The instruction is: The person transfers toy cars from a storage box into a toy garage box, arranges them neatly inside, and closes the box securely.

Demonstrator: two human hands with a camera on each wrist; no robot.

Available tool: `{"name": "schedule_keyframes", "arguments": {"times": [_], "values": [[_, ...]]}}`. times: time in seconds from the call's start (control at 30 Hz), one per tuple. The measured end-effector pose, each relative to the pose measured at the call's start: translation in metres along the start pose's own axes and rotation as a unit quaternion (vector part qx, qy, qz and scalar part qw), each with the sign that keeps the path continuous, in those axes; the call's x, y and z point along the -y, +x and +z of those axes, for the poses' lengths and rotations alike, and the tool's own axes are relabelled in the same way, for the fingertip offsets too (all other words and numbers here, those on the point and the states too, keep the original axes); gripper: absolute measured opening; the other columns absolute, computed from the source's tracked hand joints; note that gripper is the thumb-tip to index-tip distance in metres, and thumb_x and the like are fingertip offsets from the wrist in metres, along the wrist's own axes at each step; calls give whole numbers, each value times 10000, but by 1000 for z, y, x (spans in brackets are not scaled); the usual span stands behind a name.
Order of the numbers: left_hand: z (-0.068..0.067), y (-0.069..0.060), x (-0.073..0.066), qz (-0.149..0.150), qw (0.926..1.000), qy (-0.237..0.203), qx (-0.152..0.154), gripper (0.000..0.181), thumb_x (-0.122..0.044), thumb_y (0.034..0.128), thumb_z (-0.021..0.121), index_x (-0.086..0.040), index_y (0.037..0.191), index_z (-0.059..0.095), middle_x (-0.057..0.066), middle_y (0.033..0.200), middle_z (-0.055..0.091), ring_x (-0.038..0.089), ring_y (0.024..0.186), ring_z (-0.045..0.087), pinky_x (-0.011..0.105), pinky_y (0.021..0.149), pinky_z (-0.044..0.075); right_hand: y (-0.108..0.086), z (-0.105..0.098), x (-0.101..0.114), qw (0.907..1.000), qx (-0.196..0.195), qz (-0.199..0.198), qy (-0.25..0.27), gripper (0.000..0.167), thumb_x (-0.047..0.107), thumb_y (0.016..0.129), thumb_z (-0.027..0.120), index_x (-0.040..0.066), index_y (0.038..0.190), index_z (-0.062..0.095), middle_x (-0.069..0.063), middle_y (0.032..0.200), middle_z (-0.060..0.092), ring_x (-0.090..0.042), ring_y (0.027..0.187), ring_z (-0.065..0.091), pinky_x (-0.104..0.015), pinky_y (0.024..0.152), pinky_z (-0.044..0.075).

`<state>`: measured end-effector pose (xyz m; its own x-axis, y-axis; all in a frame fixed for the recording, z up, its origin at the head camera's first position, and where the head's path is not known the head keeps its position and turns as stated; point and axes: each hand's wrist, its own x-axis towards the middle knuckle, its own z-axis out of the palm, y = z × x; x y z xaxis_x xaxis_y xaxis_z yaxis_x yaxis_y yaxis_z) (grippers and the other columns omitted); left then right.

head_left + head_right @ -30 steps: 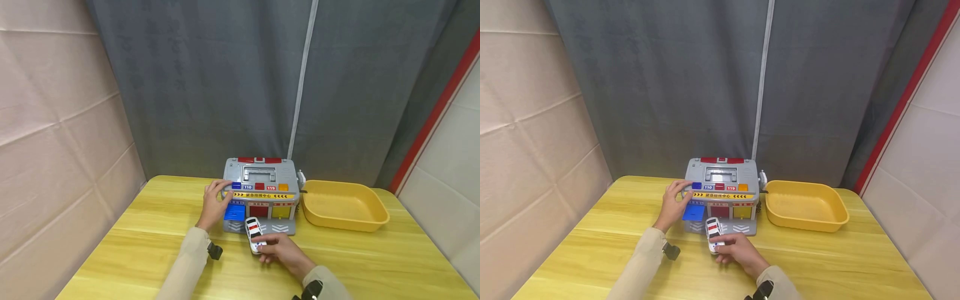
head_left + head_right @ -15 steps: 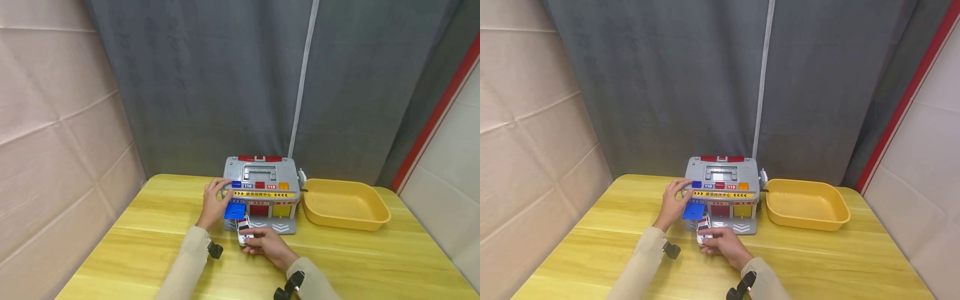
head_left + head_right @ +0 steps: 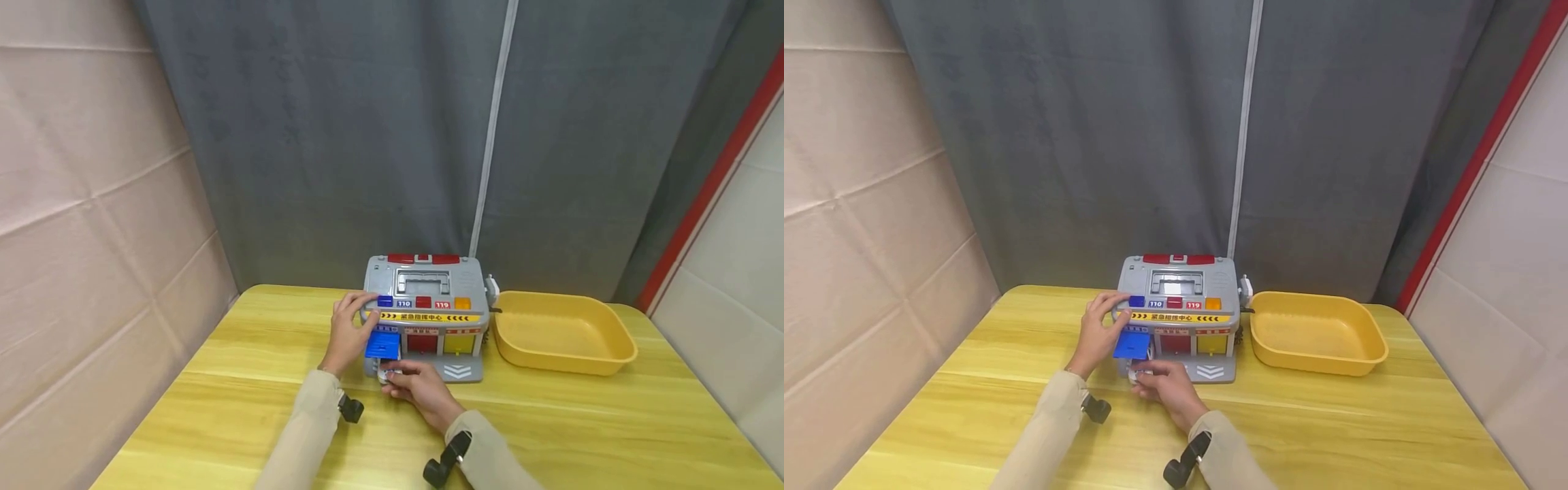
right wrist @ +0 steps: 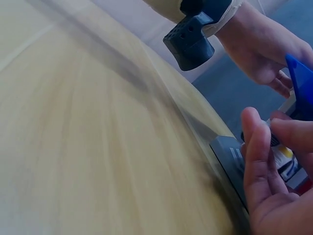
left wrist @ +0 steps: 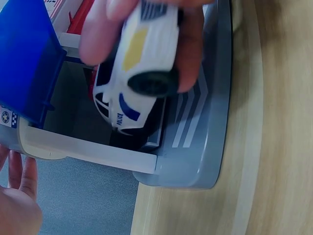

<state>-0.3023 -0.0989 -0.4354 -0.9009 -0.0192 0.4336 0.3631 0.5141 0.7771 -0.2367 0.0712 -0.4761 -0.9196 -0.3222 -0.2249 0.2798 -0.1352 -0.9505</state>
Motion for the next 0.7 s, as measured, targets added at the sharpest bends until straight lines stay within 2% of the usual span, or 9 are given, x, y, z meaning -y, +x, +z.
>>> {"name": "schedule_keyframes", "arguments": {"times": [0.2, 0.33, 0.47, 0.7], "values": [[0, -1, -1, -12, 10000, -79, -10, 298, -273, 964, 661, -219, 1255, 694, 30, 1336, 594, 240, 1195, 431, 460, 1019, 401, 7, 7, 0, 9997, -197, -143, 60, 315, 44, 984, 582, -38, 1283, 640, -143, 1189, 713, -123, 874, 728, -211, 777, 609], [0, -1, 0, -12, 10000, -90, -3, 293, -273, 969, 654, -217, 1254, 695, 31, 1337, 593, 241, 1195, 432, 461, 1019, 399, 9, 10, 2, 9994, -322, -108, 56, 332, 11, 993, 538, -25, 1311, 629, -175, 1234, 704, -175, 1013, 731, -270, 877, 625], [0, -1, 1, -32, 10000, -89, 8, 293, -279, 975, 648, -220, 1258, 692, 31, 1342, 588, 246, 1207, 426, 474, 1037, 397, 10, 13, 3, 9990, -439, -64, 48, 332, -9, 996, 517, -36, 1309, 625, -185, 1235, 706, -182, 1074, 712, -315, 957, 616], [1, 0, 2, -33, 10000, -63, -2, 295, -278, 971, 652, -221, 1257, 694, 31, 1344, 590, 246, 1210, 429, 479, 1046, 393, 11, 13, 2, 9991, -420, -30, -59, 327, 13, 1005, 515, -57, 1308, 615, -202, 1263, 694, -179, 1063, 716, -298, 913, 625]]}}
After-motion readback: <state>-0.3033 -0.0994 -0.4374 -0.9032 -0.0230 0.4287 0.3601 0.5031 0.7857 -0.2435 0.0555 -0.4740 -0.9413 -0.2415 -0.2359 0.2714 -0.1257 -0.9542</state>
